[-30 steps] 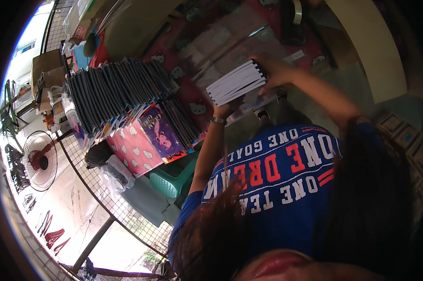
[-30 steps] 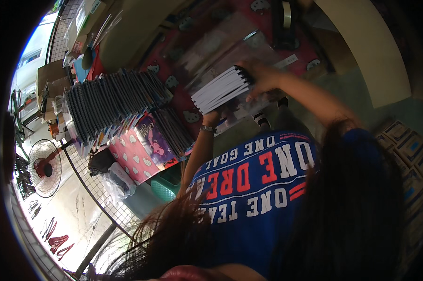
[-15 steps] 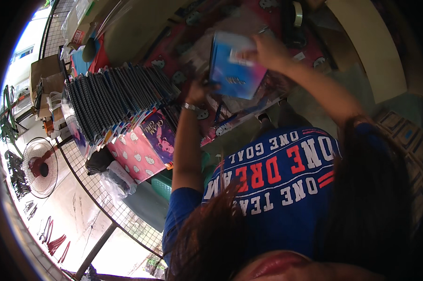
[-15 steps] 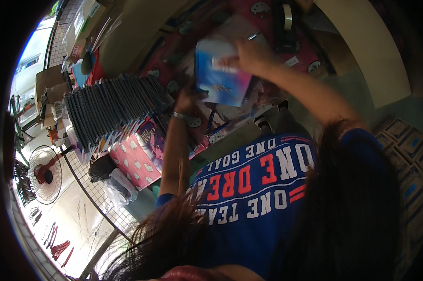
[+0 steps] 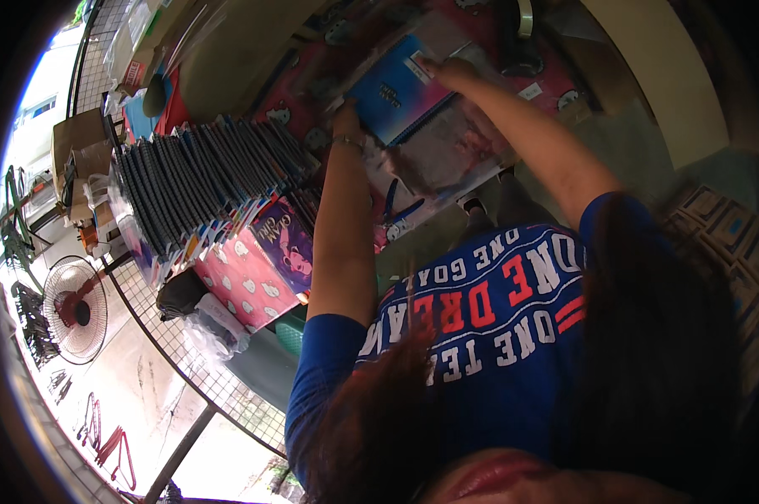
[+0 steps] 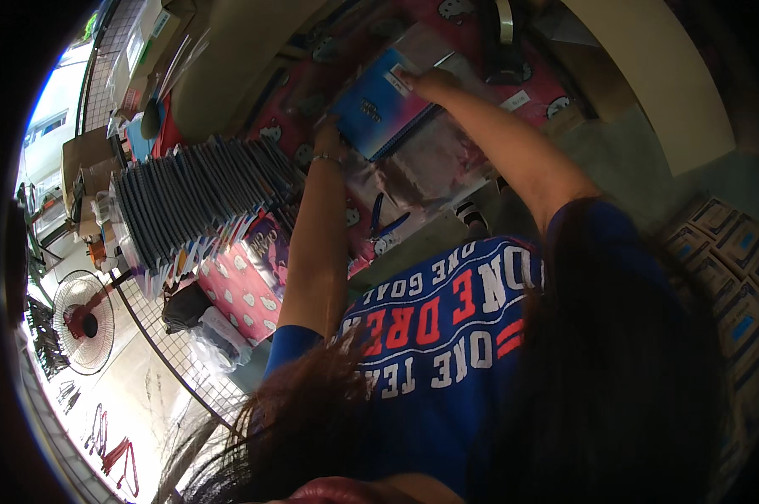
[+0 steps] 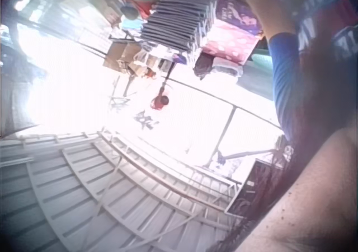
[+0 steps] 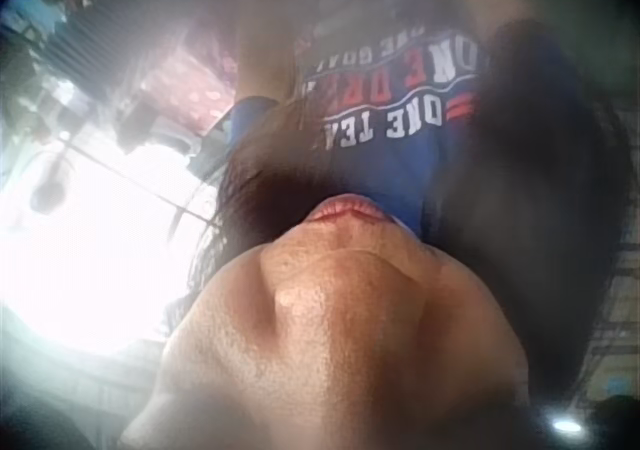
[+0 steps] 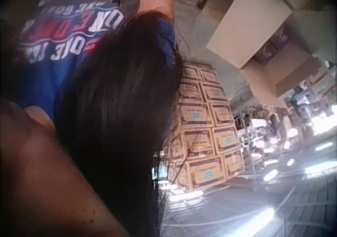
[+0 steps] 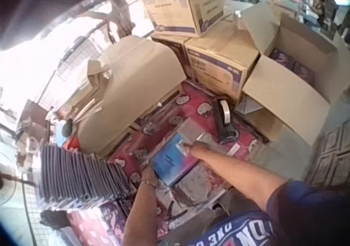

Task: The person picks up stacks of notebooks from a pile, places them inside individual clear plastic bags, and then seals the bags using tape from a dispenser.

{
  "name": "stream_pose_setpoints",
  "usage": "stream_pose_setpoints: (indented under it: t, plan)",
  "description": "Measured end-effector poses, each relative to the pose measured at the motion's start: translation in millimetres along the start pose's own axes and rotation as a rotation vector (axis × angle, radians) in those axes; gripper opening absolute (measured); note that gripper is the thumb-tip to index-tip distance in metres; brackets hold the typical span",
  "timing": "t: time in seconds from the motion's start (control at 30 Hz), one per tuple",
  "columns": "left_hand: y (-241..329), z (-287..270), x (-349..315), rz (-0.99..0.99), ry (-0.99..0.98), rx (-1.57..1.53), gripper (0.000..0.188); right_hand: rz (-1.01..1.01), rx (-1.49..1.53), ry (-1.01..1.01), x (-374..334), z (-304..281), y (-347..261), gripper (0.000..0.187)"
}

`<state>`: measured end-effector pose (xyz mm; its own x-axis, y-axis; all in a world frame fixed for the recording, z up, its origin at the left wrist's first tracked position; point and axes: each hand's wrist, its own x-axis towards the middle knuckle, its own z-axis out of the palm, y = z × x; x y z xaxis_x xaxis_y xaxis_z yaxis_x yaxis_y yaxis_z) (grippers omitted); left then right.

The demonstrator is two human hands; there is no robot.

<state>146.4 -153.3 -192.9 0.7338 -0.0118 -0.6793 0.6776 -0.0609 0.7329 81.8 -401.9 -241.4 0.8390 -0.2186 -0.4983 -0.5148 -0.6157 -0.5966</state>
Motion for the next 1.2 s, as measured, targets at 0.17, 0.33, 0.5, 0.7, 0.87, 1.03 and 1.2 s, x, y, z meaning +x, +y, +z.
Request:
stream_pose_setpoints:
  t: [0.17, 0.33, 0.5, 0.7, 0.87, 1.03, 1.2]
  plan:
    - [-15.1, -56.0, -20.7, 0.368, 0.102, 0.6, 0.036, -0.294, -0.134, 0.423, -62.0, -12.2, -40.8, 0.074]
    - [-108.2, -96.2, -84.9, 0.628, 0.03, 0.906, 0.038, -0.827, -0.099, -0.081, -162.3, 58.1, -5.8, 0.031]
    - [-177.2, -119.1, -141.4, 0.503, 0.065, 0.795, 0.024, -0.94, -0.413, -0.295, -160.8, 115.3, 18.9, 0.015]
    - [-197.4, -155.8, -139.4, 0.51, 0.141, 0.765, 0.031, -0.974, -0.534, -0.172, -174.3, 117.4, -5.0, 0.013]
    - [-192.8, -148.2, -155.4, 0.527, 0.188, 0.656, 0.031, -0.978, -0.406, -0.145, -171.8, 121.2, 5.5, 0.012]
    - [-175.6, -132.2, -159.8, 0.599, 0.039, 0.689, 0.029, -0.459, 0.147, -0.256, -164.6, 86.5, -24.9, 0.009]
    - [-170.1, -120.9, -152.0, 0.464, 0.12, 1.071, 0.033, -0.838, 0.085, 0.152, -154.8, 65.5, -72.6, 0.011]
